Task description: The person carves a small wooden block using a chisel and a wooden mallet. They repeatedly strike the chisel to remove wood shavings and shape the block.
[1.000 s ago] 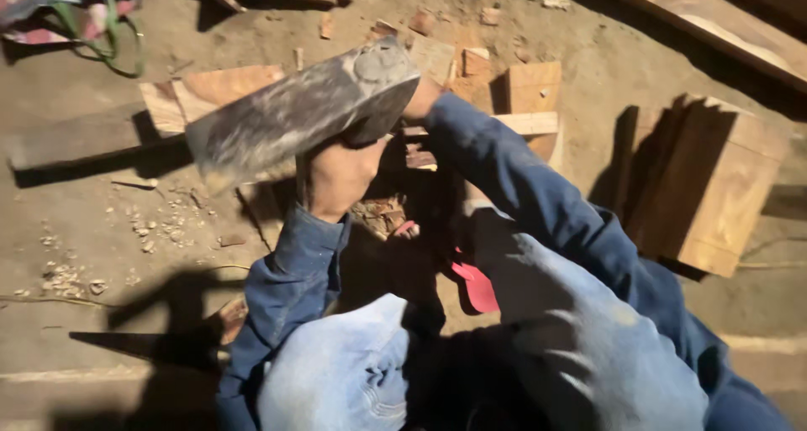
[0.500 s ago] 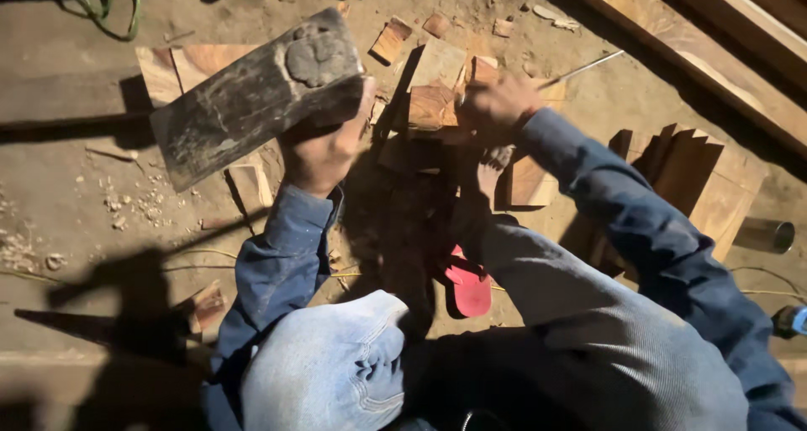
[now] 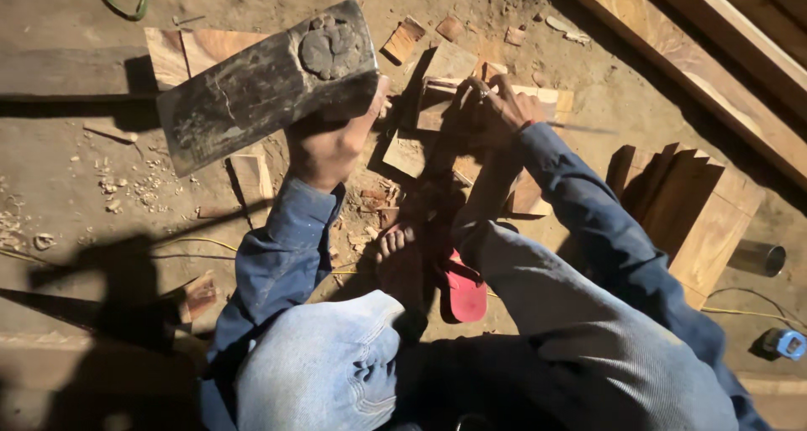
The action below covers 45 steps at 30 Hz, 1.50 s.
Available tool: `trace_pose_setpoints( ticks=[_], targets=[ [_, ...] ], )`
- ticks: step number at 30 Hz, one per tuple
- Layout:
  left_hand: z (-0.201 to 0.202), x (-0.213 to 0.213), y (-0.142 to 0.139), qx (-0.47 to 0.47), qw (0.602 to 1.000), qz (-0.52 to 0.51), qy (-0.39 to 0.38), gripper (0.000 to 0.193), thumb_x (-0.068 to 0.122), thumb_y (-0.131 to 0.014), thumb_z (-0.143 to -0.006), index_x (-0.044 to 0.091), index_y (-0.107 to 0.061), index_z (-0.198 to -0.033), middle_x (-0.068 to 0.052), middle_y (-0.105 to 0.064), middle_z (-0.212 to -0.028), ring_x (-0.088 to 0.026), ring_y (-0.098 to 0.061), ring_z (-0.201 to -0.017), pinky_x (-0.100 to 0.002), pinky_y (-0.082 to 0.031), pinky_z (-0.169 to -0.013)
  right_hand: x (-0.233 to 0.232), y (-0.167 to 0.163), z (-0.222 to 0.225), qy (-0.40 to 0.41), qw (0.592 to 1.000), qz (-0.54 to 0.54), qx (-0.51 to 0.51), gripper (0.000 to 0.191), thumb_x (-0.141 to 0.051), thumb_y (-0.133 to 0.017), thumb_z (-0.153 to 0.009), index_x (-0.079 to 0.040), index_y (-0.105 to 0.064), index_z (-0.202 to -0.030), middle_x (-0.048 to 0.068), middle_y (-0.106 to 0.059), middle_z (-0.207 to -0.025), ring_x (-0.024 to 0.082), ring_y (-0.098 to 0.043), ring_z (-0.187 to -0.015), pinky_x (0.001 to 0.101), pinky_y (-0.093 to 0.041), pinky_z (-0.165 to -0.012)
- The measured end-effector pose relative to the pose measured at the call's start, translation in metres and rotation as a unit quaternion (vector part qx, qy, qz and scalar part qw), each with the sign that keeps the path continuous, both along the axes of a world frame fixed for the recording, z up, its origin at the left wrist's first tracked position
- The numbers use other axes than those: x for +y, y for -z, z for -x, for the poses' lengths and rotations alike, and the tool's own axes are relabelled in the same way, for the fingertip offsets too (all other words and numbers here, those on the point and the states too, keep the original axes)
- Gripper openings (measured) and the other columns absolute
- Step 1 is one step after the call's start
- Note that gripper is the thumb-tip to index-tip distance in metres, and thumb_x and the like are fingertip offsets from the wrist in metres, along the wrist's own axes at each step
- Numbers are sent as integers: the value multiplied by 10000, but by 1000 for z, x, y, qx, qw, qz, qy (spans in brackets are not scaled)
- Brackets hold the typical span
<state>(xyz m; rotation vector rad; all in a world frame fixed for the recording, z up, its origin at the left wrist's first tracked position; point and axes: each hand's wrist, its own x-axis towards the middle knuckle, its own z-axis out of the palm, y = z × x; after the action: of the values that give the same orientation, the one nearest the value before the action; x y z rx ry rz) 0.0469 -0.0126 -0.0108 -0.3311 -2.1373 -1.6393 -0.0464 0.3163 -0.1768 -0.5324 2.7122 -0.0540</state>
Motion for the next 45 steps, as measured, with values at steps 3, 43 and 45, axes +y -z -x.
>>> trace_pose_setpoints(
  ticks=[3, 43, 45],
  targets=[
    [4, -1, 0, -32, 999, -20, 4, 185, 74, -772, -966, 59, -776, -1151, -74, -794, -1077, -167, -795, -971, -294, -640, -887, 2, -16, 8, -1, 999, 39, -11, 885, -561, -864, -662, -269, -555, -1438, 150, -471, -1380, 380, -675, -879, 511, -546, -739],
    [9, -12, -8, 202, 914, 351, -25, 148, 79, -768, -992, 50, -808, -1132, -72, -785, -996, -214, -765, -910, -306, -604, -819, -102, -158, -6, 32, 628, 777, 23, 371, -67, -760, -996, -25, -465, -1218, 137, -617, -975, 249, -668, -735, 413, -620, -603],
    [8, -14, -8, 65, 980, 187, 3, 59, 102, -765, -1020, 52, -791, -1036, -57, -777, -928, -174, -751, -832, -290, -582, -743, -104, -146, -11, 59, 576, 812, -70, 358, -106, -784, -1029, -43, -479, -1204, 110, -623, -944, 203, -644, -701, 363, -561, -573]
  ],
)
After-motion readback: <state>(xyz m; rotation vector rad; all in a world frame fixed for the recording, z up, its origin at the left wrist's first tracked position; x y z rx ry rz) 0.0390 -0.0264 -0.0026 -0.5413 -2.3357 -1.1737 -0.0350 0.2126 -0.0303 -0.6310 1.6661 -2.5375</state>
